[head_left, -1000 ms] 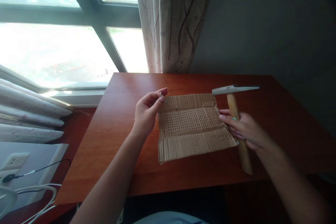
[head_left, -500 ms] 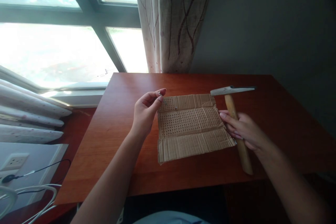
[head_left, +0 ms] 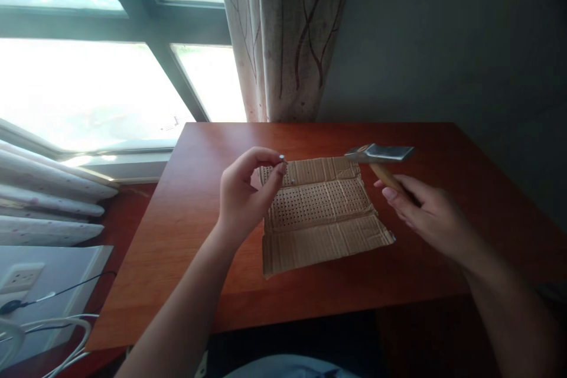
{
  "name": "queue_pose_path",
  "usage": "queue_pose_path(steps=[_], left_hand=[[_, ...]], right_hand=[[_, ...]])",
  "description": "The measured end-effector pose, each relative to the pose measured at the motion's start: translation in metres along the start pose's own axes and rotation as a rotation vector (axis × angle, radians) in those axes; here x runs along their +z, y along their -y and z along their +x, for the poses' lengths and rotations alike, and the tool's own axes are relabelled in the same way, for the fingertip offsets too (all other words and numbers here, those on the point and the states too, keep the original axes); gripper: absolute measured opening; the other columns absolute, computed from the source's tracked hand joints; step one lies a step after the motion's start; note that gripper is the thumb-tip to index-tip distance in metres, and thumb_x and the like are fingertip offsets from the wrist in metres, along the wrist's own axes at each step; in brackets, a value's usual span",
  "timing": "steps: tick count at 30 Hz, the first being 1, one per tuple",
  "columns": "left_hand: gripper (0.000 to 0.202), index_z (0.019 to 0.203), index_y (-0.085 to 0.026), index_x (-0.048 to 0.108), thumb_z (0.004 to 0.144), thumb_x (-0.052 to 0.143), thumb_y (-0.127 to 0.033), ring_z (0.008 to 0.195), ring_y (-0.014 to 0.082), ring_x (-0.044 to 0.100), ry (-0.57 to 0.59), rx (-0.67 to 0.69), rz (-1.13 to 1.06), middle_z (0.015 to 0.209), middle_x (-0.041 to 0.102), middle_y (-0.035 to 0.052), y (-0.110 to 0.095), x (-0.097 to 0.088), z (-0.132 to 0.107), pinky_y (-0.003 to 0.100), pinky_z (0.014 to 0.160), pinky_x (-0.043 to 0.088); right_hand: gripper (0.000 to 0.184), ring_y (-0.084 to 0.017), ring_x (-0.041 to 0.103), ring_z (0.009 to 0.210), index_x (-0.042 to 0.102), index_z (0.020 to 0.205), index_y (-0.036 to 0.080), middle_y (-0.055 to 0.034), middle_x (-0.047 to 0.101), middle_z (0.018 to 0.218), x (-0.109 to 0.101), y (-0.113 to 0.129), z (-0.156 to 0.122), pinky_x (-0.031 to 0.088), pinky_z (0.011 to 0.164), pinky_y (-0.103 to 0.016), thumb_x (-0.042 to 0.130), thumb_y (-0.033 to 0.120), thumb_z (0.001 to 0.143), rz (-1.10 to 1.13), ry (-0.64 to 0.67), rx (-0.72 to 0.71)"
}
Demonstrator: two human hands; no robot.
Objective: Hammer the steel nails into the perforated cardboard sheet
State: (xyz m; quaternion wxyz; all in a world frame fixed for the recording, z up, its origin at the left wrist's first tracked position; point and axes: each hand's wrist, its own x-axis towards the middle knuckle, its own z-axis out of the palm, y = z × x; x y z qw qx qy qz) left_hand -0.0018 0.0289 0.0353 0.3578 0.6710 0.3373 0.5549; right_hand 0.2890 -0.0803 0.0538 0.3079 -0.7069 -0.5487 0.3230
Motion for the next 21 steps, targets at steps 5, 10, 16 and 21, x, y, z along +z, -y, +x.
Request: queue_pose_path(steps=[5, 10, 16, 21], left_hand=[[0.004, 0.09, -0.021, 0.068, 0.087, 0.068, -0.021, 0.087, 0.0196, 0.069, 0.2, -0.013, 0.118, 0.091, 0.073, 0.0054, -0.002, 0.012, 0.005, 0.035, 0.081, 0.057], [0.005, 0.091, -0.021, 0.068, 0.086, 0.066, -0.02, 0.086, 0.0207, 0.07, 0.218, -0.012, 0.198, 0.092, 0.074, 0.0052, 0.008, 0.014, 0.003, 0.035, 0.079, 0.056], [0.004, 0.088, -0.022, 0.068, 0.086, 0.066, -0.019, 0.087, 0.0202, 0.069, 0.202, 0.033, 0.222, 0.093, 0.074, 0.0053, 0.013, 0.014, 0.001, 0.035, 0.081, 0.054], [0.003, 0.088, -0.021, 0.069, 0.086, 0.067, -0.019, 0.089, 0.0199, 0.069, 0.188, 0.027, 0.213, 0.095, 0.073, 0.0057, 0.019, 0.013, 0.001, 0.034, 0.083, 0.053]], right_hand=[[0.042, -0.013, 0.049, 0.05, 0.05, 0.074, 0.024, 0.0036, 0.05, 0.054, 0.014, 0.017, -0.002, 0.039, 0.053, -0.028, 0.047, 0.056, 0.1, -0.093, 0.134, -0.088], [0.039, -0.013, 0.046, 0.049, 0.045, 0.074, 0.024, 0.0041, 0.048, 0.054, 0.027, 0.024, 0.003, 0.033, 0.051, -0.029, 0.043, 0.051, 0.102, -0.107, 0.119, -0.129], [0.034, -0.013, 0.046, 0.052, 0.048, 0.074, 0.023, 0.0029, 0.048, 0.058, 0.034, 0.026, 0.008, 0.029, 0.052, -0.029, 0.045, 0.044, 0.101, -0.229, 0.079, -0.174], [0.031, -0.014, 0.049, 0.053, 0.051, 0.078, 0.023, 0.0019, 0.052, 0.06, 0.037, 0.022, 0.008, 0.031, 0.053, -0.029, 0.045, 0.044, 0.101, -0.24, 0.081, -0.167]])
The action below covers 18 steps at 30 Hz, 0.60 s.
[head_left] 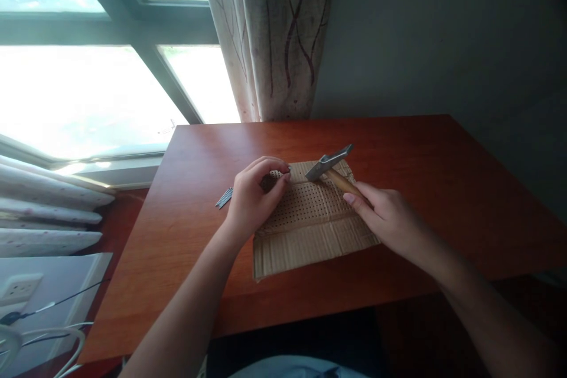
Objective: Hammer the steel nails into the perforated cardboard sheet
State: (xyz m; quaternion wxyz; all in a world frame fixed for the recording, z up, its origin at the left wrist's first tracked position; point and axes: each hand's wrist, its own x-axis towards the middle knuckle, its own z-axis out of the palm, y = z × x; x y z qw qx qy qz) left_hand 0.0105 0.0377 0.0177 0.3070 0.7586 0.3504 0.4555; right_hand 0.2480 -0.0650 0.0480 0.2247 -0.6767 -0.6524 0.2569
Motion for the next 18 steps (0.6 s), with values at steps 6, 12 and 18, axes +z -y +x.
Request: queue_pose_path(steps=[6, 12, 18], left_hand=[[0.003, 0.087, -0.021, 0.071, 0.086, 0.069, -0.022, 0.084, 0.0181, 0.066, -0.013, -0.031, -0.005, 0.09, 0.072, 0.0042, 0.0073, 0.0008, -0.0008, 0.032, 0.08, 0.052], [0.003, 0.085, -0.02, 0.071, 0.085, 0.07, -0.023, 0.08, 0.0171, 0.065, -0.042, -0.069, 0.016, 0.087, 0.071, 0.0035, 0.0084, 0.0017, 0.0003, 0.031, 0.078, 0.053], [0.003, 0.087, -0.02, 0.071, 0.086, 0.07, -0.023, 0.083, 0.0174, 0.066, -0.043, -0.073, 0.013, 0.088, 0.072, 0.0034, 0.0102, 0.001, 0.0001, 0.031, 0.081, 0.052]], right_hand=[[0.03, -0.016, 0.055, 0.055, 0.057, 0.083, 0.023, 0.0001, 0.058, 0.063, 0.0022, -0.0018, -0.0013, 0.034, 0.054, -0.029, 0.045, 0.044, 0.101, -0.006, -0.004, -0.015], [0.031, -0.016, 0.054, 0.051, 0.055, 0.082, 0.023, 0.0006, 0.057, 0.059, 0.0025, -0.0017, -0.0012, 0.033, 0.051, -0.029, 0.044, 0.045, 0.101, 0.01, -0.012, -0.02], [0.027, -0.016, 0.055, 0.054, 0.055, 0.082, 0.023, 0.0002, 0.058, 0.062, 0.0032, -0.0031, -0.0011, 0.034, 0.054, -0.029, 0.045, 0.041, 0.1, 0.008, -0.01, -0.014]])
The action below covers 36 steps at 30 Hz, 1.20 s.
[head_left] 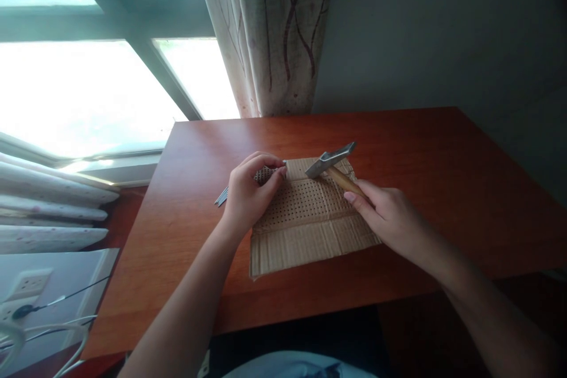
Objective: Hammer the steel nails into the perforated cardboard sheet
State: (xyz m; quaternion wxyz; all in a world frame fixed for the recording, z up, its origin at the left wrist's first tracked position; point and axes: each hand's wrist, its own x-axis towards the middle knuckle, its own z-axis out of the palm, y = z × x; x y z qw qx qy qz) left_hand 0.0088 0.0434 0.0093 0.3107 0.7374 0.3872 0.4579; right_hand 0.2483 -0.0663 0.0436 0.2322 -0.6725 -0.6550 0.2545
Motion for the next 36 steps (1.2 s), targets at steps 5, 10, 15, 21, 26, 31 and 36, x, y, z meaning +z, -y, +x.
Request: queue_pose_path(steps=[5, 10, 15, 21, 26, 31, 36], left_hand=[[0.003, 0.085, -0.02, 0.071, 0.085, 0.07, -0.023, 0.082, 0.017, 0.066, 0.003, 0.007, -0.021, 0.088, 0.072, 0.0029, -0.0019, 0.0003, 0.0005, 0.03, 0.08, 0.052], [0.003, 0.086, -0.02, 0.072, 0.085, 0.071, -0.023, 0.083, 0.0174, 0.066, 0.003, -0.006, -0.021, 0.088, 0.072, 0.0032, -0.0011, 0.0006, 0.0002, 0.03, 0.081, 0.053], [0.004, 0.086, -0.019, 0.072, 0.085, 0.071, -0.023, 0.083, 0.0167, 0.066, -0.003, -0.006, -0.035, 0.088, 0.072, 0.0029, -0.0002, 0.0011, 0.0001, 0.029, 0.08, 0.052], [0.005, 0.087, -0.018, 0.073, 0.086, 0.07, -0.022, 0.084, 0.0156, 0.066, 0.004, 0.004, -0.017, 0.089, 0.072, 0.003, -0.0001, 0.0008, 0.0, 0.028, 0.081, 0.052], [0.005, 0.086, -0.018, 0.073, 0.085, 0.071, -0.023, 0.082, 0.0148, 0.067, -0.006, -0.011, -0.03, 0.088, 0.073, 0.0022, -0.0005, 0.0016, -0.001, 0.026, 0.079, 0.052], [0.007, 0.087, -0.018, 0.073, 0.083, 0.073, -0.023, 0.075, 0.0139, 0.067, -0.007, -0.089, -0.048, 0.083, 0.074, 0.001, 0.001, 0.0031, -0.0027, 0.024, 0.071, 0.052], [0.009, 0.091, -0.018, 0.074, 0.083, 0.072, -0.022, 0.083, 0.0158, 0.069, 0.0, -0.059, -0.026, 0.09, 0.076, 0.0025, 0.0021, 0.0026, -0.0029, 0.027, 0.081, 0.054]], right_hand=[[0.027, -0.016, 0.055, 0.054, 0.055, 0.081, 0.023, 0.0, 0.058, 0.062, 0.0002, -0.0001, -0.0002, 0.033, 0.054, -0.029, 0.046, 0.041, 0.1, -0.004, -0.006, -0.005], [0.027, -0.016, 0.054, 0.054, 0.055, 0.082, 0.023, 0.0002, 0.058, 0.062, 0.0004, -0.001, -0.0004, 0.033, 0.054, -0.029, 0.046, 0.041, 0.101, -0.02, 0.0, -0.002], [0.025, -0.016, 0.057, 0.057, 0.059, 0.087, 0.022, -0.0003, 0.062, 0.065, 0.0014, -0.002, 0.0001, 0.036, 0.056, -0.029, 0.046, 0.039, 0.101, -0.028, 0.0, -0.014], [0.027, -0.016, 0.056, 0.056, 0.057, 0.083, 0.022, 0.0008, 0.058, 0.063, 0.0007, -0.0006, -0.0003, 0.035, 0.055, -0.029, 0.046, 0.038, 0.101, -0.031, -0.004, -0.016], [0.027, -0.016, 0.056, 0.056, 0.055, 0.082, 0.022, 0.0008, 0.058, 0.063, 0.0005, -0.0001, -0.0004, 0.034, 0.055, -0.029, 0.046, 0.039, 0.101, -0.033, -0.003, -0.014], [0.027, -0.017, 0.056, 0.057, 0.056, 0.084, 0.022, 0.0006, 0.059, 0.064, 0.0003, -0.001, -0.0011, 0.034, 0.056, -0.029, 0.046, 0.04, 0.101, -0.037, 0.004, -0.001], [0.026, -0.017, 0.056, 0.057, 0.057, 0.086, 0.021, 0.0008, 0.059, 0.064, 0.0003, -0.0017, -0.0016, 0.035, 0.056, -0.029, 0.046, 0.04, 0.101, -0.035, 0.004, 0.001]])
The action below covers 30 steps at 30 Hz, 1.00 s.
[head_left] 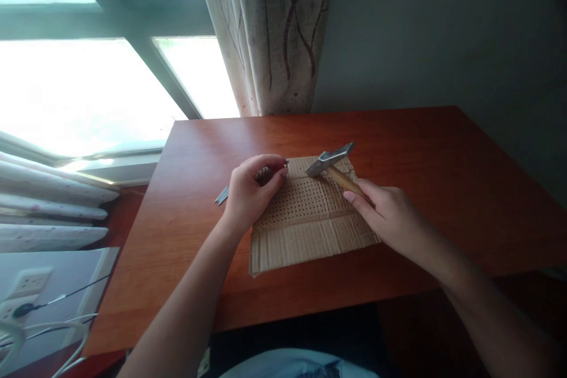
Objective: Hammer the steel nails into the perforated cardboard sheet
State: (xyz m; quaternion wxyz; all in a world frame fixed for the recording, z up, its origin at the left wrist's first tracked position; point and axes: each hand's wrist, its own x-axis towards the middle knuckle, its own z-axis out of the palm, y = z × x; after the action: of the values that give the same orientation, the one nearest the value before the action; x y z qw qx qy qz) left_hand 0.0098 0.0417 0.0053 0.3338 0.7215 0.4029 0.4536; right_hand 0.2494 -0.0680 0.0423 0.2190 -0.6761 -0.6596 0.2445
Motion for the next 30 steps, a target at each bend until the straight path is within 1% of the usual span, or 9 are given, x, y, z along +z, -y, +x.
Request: queue_pose_path(steps=[2, 7, 11, 19, 25, 30], left_hand=[[0.009, 0.091, -0.018, 0.074, 0.084, 0.072, -0.023, 0.083, 0.0157, 0.069, -0.005, -0.003, 0.001, 0.089, 0.076, 0.0024, -0.0006, -0.0004, 0.0001, 0.027, 0.081, 0.054], [0.01, 0.09, -0.017, 0.073, 0.083, 0.074, -0.024, 0.077, 0.0139, 0.067, -0.042, -0.04, -0.043, 0.085, 0.074, 0.0015, -0.0016, -0.0008, -0.0002, 0.025, 0.073, 0.053], [0.01, 0.09, -0.018, 0.073, 0.083, 0.073, -0.024, 0.076, 0.0136, 0.067, -0.032, -0.048, -0.038, 0.084, 0.074, 0.0011, 0.0002, -0.0008, -0.0008, 0.024, 0.072, 0.053], [0.009, 0.09, -0.018, 0.074, 0.083, 0.074, -0.024, 0.08, 0.0146, 0.069, -0.033, -0.028, -0.014, 0.087, 0.076, 0.0012, 0.0029, -0.0009, -0.0015, 0.026, 0.077, 0.054], [0.009, 0.09, -0.018, 0.073, 0.084, 0.072, -0.025, 0.082, 0.0157, 0.07, -0.027, -0.019, 0.005, 0.088, 0.076, 0.0017, -0.0007, -0.0007, -0.001, 0.027, 0.08, 0.055], [0.008, 0.09, -0.02, 0.072, 0.085, 0.07, -0.025, 0.085, 0.0185, 0.07, 0.003, 0.041, 0.082, 0.089, 0.076, 0.003, -0.0022, -0.0027, 0.0007, 0.032, 0.085, 0.055]], right_hand=[[0.026, -0.017, 0.057, 0.057, 0.057, 0.086, 0.021, 0.0007, 0.059, 0.064, 0.0001, -0.0001, 0.0, 0.035, 0.056, -0.029, 0.046, 0.039, 0.101, -0.001, 0.0, -0.002], [0.026, -0.016, 0.054, 0.055, 0.056, 0.084, 0.022, 0.0017, 0.057, 0.062, 0.0004, -0.0006, 0.0001, 0.033, 0.054, -0.028, 0.046, 0.039, 0.101, -0.001, -0.006, -0.019], [0.027, -0.015, 0.054, 0.054, 0.054, 0.081, 0.022, 0.0018, 0.056, 0.061, 0.0005, -0.0002, 0.0006, 0.033, 0.054, -0.028, 0.047, 0.038, 0.101, -0.005, -0.016, -0.026], [0.027, -0.015, 0.055, 0.056, 0.055, 0.084, 0.022, 0.002, 0.057, 0.064, 0.0011, -0.0022, -0.0006, 0.034, 0.055, -0.028, 0.046, 0.039, 0.102, 0.003, 0.01, -0.02], [0.028, -0.016, 0.058, 0.058, 0.055, 0.085, 0.022, 0.0008, 0.06, 0.066, -0.0001, -0.0011, -0.0008, 0.035, 0.055, -0.029, 0.045, 0.041, 0.103, 0.005, 0.024, -0.011], [0.027, -0.017, 0.058, 0.058, 0.055, 0.085, 0.022, 0.0005, 0.06, 0.065, -0.0003, -0.0012, -0.0002, 0.035, 0.056, -0.03, 0.045, 0.04, 0.103, -0.018, 0.024, -0.017]])
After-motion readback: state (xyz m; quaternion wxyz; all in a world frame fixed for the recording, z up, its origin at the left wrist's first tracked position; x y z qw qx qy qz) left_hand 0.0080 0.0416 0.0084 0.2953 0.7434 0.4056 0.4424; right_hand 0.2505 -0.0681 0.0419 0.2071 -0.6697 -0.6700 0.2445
